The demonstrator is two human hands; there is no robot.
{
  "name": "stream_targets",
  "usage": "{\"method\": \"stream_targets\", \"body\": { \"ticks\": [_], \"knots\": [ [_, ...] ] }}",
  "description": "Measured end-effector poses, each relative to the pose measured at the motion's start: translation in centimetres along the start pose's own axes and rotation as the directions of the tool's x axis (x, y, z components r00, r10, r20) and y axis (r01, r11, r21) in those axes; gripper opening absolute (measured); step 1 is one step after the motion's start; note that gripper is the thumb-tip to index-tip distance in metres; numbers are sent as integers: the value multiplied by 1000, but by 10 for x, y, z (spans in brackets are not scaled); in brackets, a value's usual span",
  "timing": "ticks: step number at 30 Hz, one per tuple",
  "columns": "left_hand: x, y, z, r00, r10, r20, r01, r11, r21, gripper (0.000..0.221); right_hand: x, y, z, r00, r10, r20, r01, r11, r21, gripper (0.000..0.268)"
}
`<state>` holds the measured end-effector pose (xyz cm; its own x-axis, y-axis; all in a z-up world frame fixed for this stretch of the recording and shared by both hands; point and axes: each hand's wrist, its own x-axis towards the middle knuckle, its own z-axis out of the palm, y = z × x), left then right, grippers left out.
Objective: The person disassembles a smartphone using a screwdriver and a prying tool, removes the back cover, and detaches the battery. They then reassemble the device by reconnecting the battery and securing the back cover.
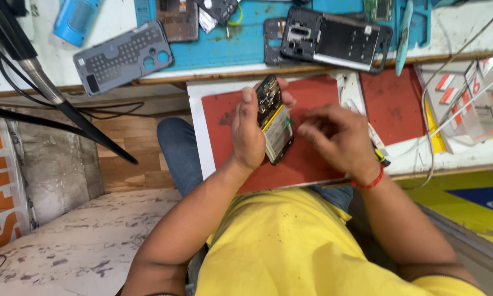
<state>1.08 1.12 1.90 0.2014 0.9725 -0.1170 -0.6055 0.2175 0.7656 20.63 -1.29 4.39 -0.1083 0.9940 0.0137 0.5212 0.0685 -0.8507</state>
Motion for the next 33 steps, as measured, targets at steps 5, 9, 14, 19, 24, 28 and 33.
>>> {"method": "stream_targets", "body": {
  "ticks": [5, 9, 14, 19, 24, 28, 33],
  "knots": [
    [-1, -2, -2, 1000, 8, -25, -8, 1000, 3, 70, -9, -16, 28, 994, -27, -103, 27, 1000, -2, 15],
    [2, 2, -4, 999, -49, 20, 50, 995, -90, 70, -4, -23, 34, 981, -128, -147, 105, 982, -157, 10],
    [1, 2, -10, 998, -54, 30, 58, 990, -131, 71, -5, -19, 43, 972, -211, -102, 161, 919, -360, 13],
    [1, 7, -16, 987, -57, 153, 81, 984, -160, 71, 4, -9, 35, 963, -268, -7, 246, 894, -374, 17],
    [3, 13, -19, 955, -95, 281, 136, 982, -129, 69, 9, -15, 13, 973, -221, 65, 230, 951, -208, 12],
    [2, 8, -13, 955, -43, 293, 69, 994, -82, 62, -2, -31, 6, 971, -238, 14, 238, 967, -95, 30],
    [3, 7, 6, 957, -68, 283, 48, 996, 77, 58, 0, -39, 1, 968, -228, 105, 251, 856, -452, 21]
  ]
}}
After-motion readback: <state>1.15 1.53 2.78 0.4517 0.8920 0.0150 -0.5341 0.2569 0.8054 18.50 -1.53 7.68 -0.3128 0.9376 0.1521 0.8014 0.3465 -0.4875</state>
